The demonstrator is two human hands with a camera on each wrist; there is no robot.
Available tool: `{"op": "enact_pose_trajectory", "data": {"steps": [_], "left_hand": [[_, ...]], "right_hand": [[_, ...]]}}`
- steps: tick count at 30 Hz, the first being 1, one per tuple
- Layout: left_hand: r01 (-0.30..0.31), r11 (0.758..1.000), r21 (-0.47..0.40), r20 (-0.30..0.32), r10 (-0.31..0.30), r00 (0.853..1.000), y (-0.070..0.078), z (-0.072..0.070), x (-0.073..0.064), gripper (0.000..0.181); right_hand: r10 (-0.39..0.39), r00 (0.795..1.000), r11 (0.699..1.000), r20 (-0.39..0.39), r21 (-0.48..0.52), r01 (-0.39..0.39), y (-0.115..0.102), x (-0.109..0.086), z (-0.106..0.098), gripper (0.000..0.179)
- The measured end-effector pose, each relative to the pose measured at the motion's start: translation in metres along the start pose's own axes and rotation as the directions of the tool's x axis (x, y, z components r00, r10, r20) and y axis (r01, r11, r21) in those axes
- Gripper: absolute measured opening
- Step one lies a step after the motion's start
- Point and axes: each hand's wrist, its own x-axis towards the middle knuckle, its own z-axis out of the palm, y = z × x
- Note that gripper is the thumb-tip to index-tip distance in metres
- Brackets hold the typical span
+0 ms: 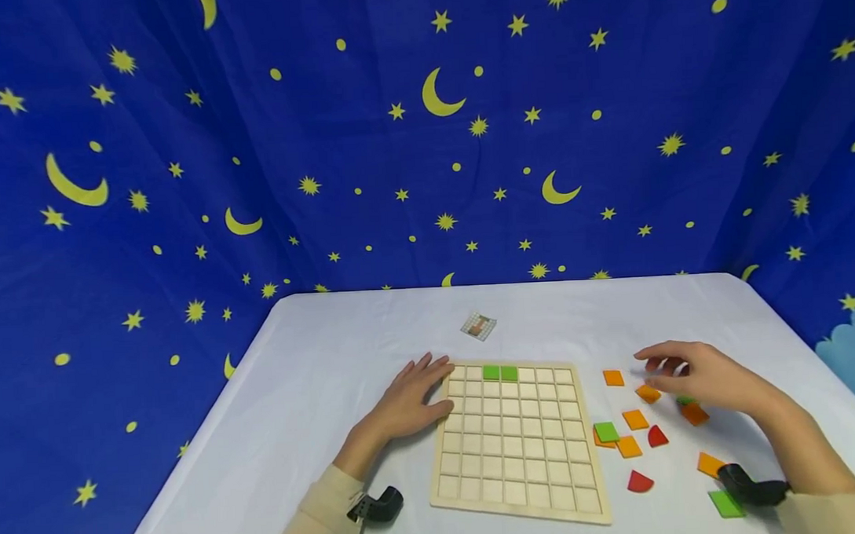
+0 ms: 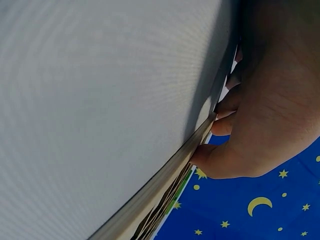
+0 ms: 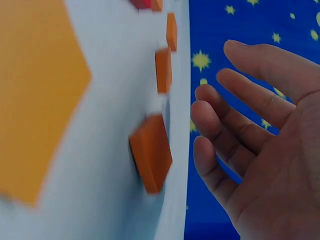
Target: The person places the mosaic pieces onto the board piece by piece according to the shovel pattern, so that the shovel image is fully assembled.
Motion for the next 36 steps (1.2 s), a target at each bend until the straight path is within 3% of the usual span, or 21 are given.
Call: {"op": "enact_pose_trajectory", "data": {"steps": [11, 17, 29, 36], "left_hand": [[-0.005, 1.0, -0.004, -0.01, 0.005, 1.0, -0.001, -0.002, -0.001, 0.065], [-0.004, 1.0, 0.005, -0.006, 0.004, 1.0, -0.001, -0.001, -0.002, 0.065], [0.007, 1.0, -0.001, -0.011, -0.007, 1.0, 0.001, -0.001, -0.001, 0.064], [-0.011, 1.0, 0.004, -0.006, 0.011, 1.0, 0.001, -0.001, -0.001, 0.064]], "right_hand": [[0.016, 0.998, 1.0, 0.066, 0.009, -0.017, 0.034, -0.012, -0.02, 0.044], [0.05, 0.989, 0.997, 0.137, 0.052, -0.058, 0.049, -0.015, -0.019, 0.049], [0.007, 0.996, 1.0, 0.091, -0.012, -0.006, 0.057, -0.014, -0.016, 0.027], [-0.016, 0.994, 1.0, 0.108, 0.018, 0.015, 0.058, -0.019, -0.015, 0.033]]}}
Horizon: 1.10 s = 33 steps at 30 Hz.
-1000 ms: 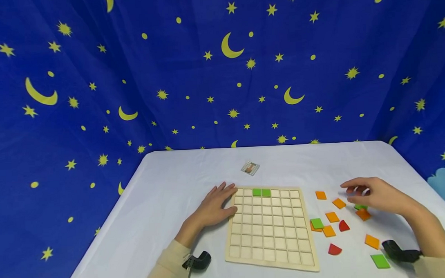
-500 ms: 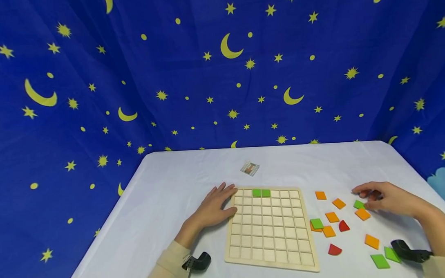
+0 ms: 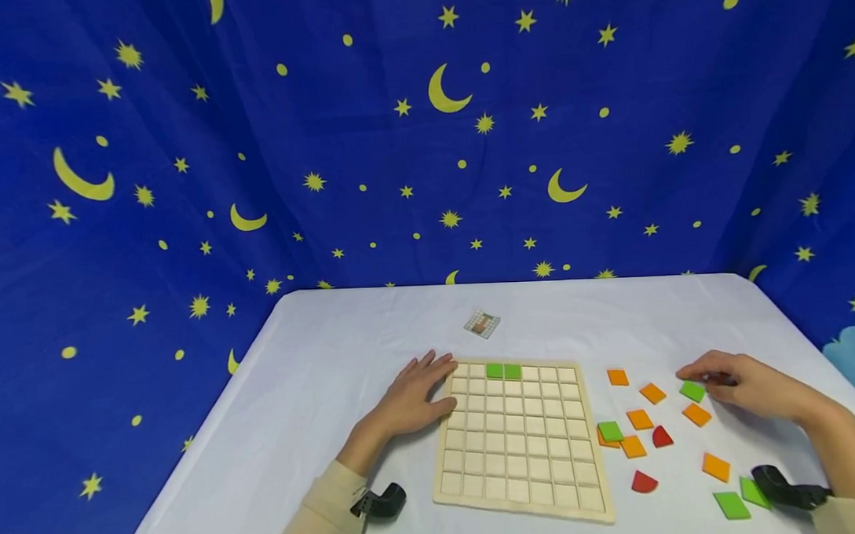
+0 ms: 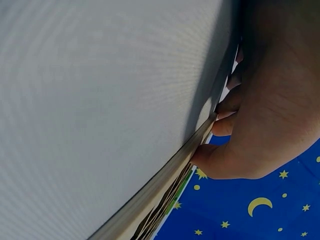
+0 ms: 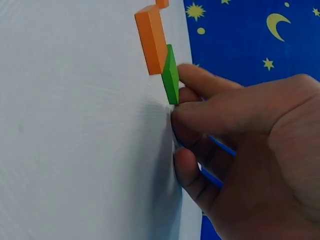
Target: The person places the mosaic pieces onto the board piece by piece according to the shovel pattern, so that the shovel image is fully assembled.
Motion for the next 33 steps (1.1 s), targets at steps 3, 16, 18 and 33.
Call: {"op": "enact_pose_trajectory", "data": {"steps": [3, 16, 18, 33], "left_hand": [[-0.006, 1.0, 0.004, 0.007, 0.006, 1.0, -0.0005, 0.0001, 0.0005, 0.065], [0.0, 1.0, -0.016, -0.01, -0.001, 1.0, 0.0003, 0.0005, 0.0034, 0.066], [0.003, 1.0, -0.008, -0.01, -0.003, 1.0, 0.0001, 0.0001, 0.004, 0.066], [0.005, 1.0, 0.008, 0.0, -0.005, 1.0, 0.0002, 0.0009, 0.0028, 0.067]], "right_hand": [[0.006, 0.999, 0.999, 0.039, 0.047, -0.008, 0.0011, -0.0027, 0.0027, 0.04], [-0.065, 0.997, 0.995, 0.029, 0.073, 0.063, 0.0033, -0.0005, -0.0016, 0.037], [-0.056, 0.998, 0.996, 0.019, 0.066, 0.055, 0.0036, -0.0005, -0.0015, 0.037], [-0.057, 0.998, 0.992, 0.021, 0.113, 0.055, 0.0045, -0.0001, 0.0032, 0.029]]}}
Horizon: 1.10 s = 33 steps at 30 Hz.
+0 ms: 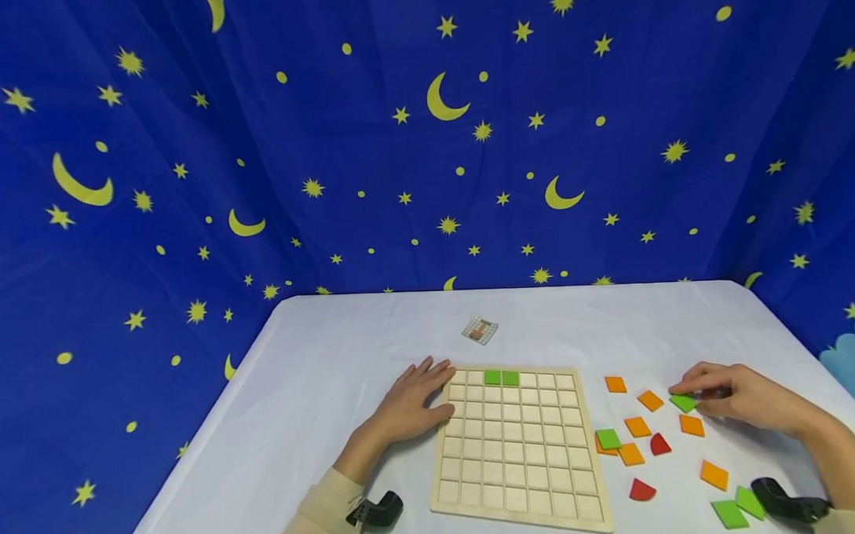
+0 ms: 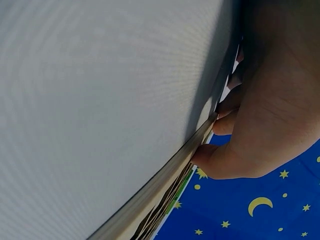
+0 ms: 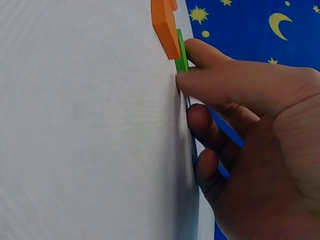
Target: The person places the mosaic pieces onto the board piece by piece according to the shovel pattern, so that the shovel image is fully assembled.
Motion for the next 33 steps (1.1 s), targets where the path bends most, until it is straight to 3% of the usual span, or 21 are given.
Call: {"op": "enact_pose_trajectory", "data": {"steps": [8, 19, 33], "left_hand": [[-0.002, 1.0, -0.004, -0.005, 0.002, 1.0, 0.0, 0.001, -0.002, 0.066], [-0.001, 1.0, -0.007, 0.002, 0.001, 1.0, -0.001, 0.001, -0.003, 0.066], [-0.02, 1.0, -0.008, 0.001, 0.02, 1.0, 0.0, -0.001, -0.003, 0.065]], "right_hand": [[-0.024, 0.998, 1.0, -0.052, -0.007, 0.024, -0.002, -0.001, 0.006, 0.028], [0.044, 0.991, 0.995, -0.123, -0.087, -0.055, -0.004, 0.002, 0.007, 0.027], [0.012, 0.993, 0.997, -0.12, -0.078, -0.021, -0.013, 0.007, 0.012, 0.03]]}}
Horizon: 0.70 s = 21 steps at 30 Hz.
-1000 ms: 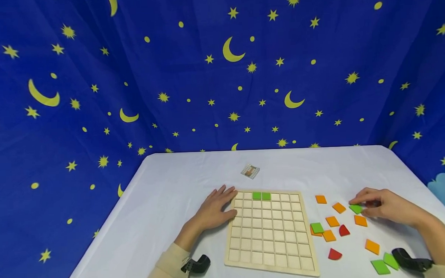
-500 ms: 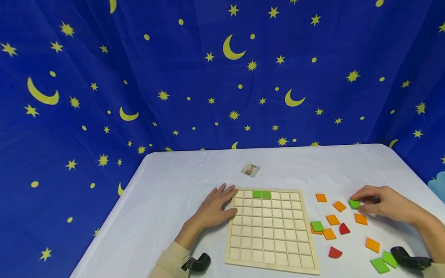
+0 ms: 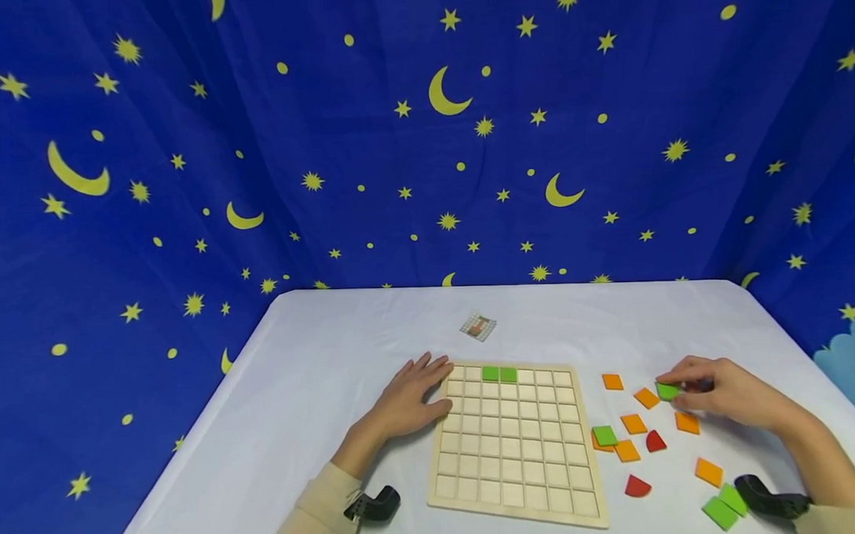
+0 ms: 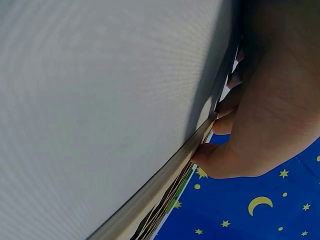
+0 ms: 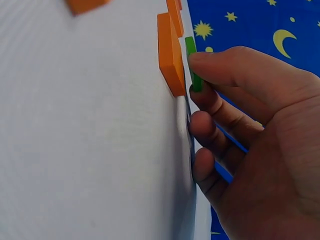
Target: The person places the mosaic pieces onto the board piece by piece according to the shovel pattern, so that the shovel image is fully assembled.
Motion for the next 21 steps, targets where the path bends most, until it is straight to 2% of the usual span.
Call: {"op": "enact_pose_trajectory", "data": {"steps": [7, 10, 17, 21], "left_hand": [[0.0, 1.0, 0.001, -0.004, 0.0, 1.0, -0.001, 0.0, -0.001, 0.066], [-0.002, 1.0, -0.005, -0.015, 0.002, 1.0, -0.002, 0.001, -0.002, 0.065], [0.009, 1.0, 0.009, 0.01, -0.009, 1.0, -0.001, 0.003, -0.003, 0.065], [0.003, 1.0, 0.001, -0.013, -0.003, 1.0, -0.001, 0.001, -0.002, 0.065]], "right_hand": [[0.015, 1.0, 1.0, -0.006, -0.007, -0.015, -0.006, 0.009, 0.005, 0.028], [-0.006, 1.0, 1.0, -0.003, 0.002, 0.006, -0.011, 0.015, 0.007, 0.028], [-0.017, 1.0, 1.0, 0.02, 0.016, 0.017, -0.024, 0.025, 0.013, 0.028], [-0.029, 0.999, 1.0, 0.021, 0.004, 0.029, -0.032, 0.033, 0.014, 0.027]]}}
